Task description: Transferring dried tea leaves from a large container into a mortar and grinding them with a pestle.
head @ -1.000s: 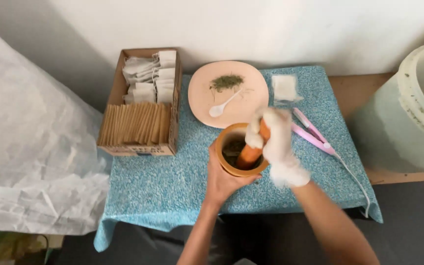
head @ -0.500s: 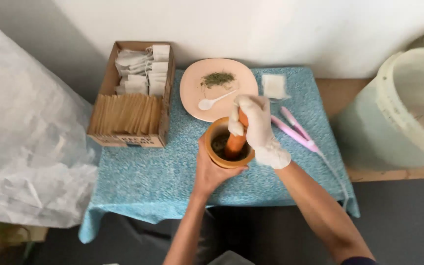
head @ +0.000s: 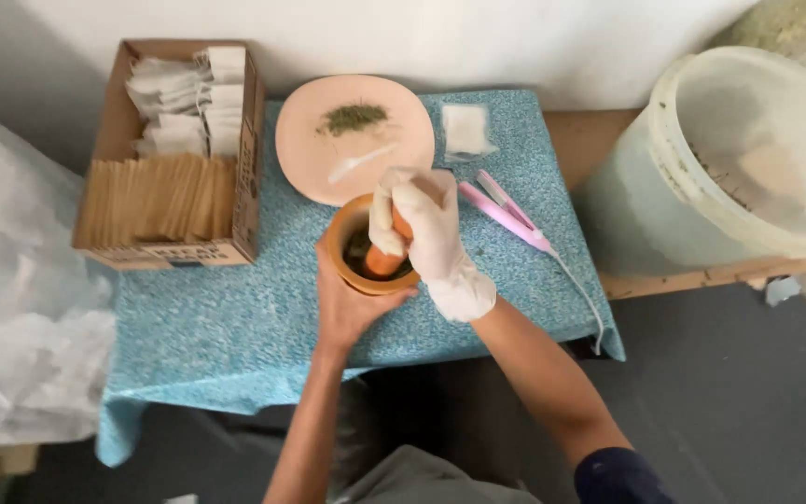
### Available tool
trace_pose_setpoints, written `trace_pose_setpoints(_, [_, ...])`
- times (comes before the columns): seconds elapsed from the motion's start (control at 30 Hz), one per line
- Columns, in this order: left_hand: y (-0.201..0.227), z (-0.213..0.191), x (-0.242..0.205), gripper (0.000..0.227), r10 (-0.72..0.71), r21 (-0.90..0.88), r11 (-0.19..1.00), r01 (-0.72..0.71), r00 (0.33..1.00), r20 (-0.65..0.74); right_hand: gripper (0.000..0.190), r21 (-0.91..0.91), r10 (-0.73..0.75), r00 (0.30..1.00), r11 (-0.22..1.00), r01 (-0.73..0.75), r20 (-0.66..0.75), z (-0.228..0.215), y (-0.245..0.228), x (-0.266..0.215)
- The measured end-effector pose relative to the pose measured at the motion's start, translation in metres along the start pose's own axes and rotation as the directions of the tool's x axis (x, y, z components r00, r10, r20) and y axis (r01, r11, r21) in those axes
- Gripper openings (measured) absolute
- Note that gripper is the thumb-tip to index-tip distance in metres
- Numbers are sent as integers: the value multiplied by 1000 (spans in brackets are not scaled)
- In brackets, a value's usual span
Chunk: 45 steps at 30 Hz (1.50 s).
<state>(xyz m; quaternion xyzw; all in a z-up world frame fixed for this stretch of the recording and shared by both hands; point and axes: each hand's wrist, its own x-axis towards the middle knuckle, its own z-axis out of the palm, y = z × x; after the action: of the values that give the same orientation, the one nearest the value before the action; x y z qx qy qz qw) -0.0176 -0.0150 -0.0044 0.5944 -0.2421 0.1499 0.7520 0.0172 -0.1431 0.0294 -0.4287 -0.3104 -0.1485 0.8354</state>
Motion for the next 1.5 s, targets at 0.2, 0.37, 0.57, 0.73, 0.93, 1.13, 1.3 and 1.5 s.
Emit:
trace_pose_setpoints(0.2, [-54, -34, -32, 120, -22, 252, 968, 20, 1000, 4, 40, -80, 140, 984, 986, -149, -111, 0, 0, 2])
trace_pose_setpoints(0.37, [-68, -74, -6, 147, -200, 217, 966, 142, 940, 275, 30, 117, 171, 975, 975, -188, 139, -7, 6, 18])
trace_pose_setpoints(0.57, [-102, -72, 24, 141, -61, -157, 979, 133, 915, 398, 45, -34, 142, 960, 990, -138, 239, -46, 12, 49])
trace_pose_setpoints(0.73, [-126, -61, 12, 147, -134, -65, 984, 164, 936, 326, 35, -22, 270, 948, 962, -271, 170, -21, 9, 33])
trace_pose_setpoints(0.93, [-132, -56, 23, 143, 4, -159, 985, 63, 923, 386, 37, -14, 273, 938, 961, -277, 213, -38, -2, 44])
trace_pose_setpoints(1.13, [-127, -62, 23, 140, 47, -165, 986, 38, 872, 486, 23, -199, 322, 922, 939, -281, 215, -13, -51, 59])
trace_pose_setpoints(1.3, [-134, -71, 26, 143, -24, -54, 996, 66, 826, 564, 18, -299, 380, 900, 903, -309, 215, -18, -36, 61])
trace_pose_setpoints(1.5, [-143, -81, 25, 138, -65, 156, 987, -36, 800, 597, 32, -296, 359, 874, 917, -266, 327, -20, -51, 71])
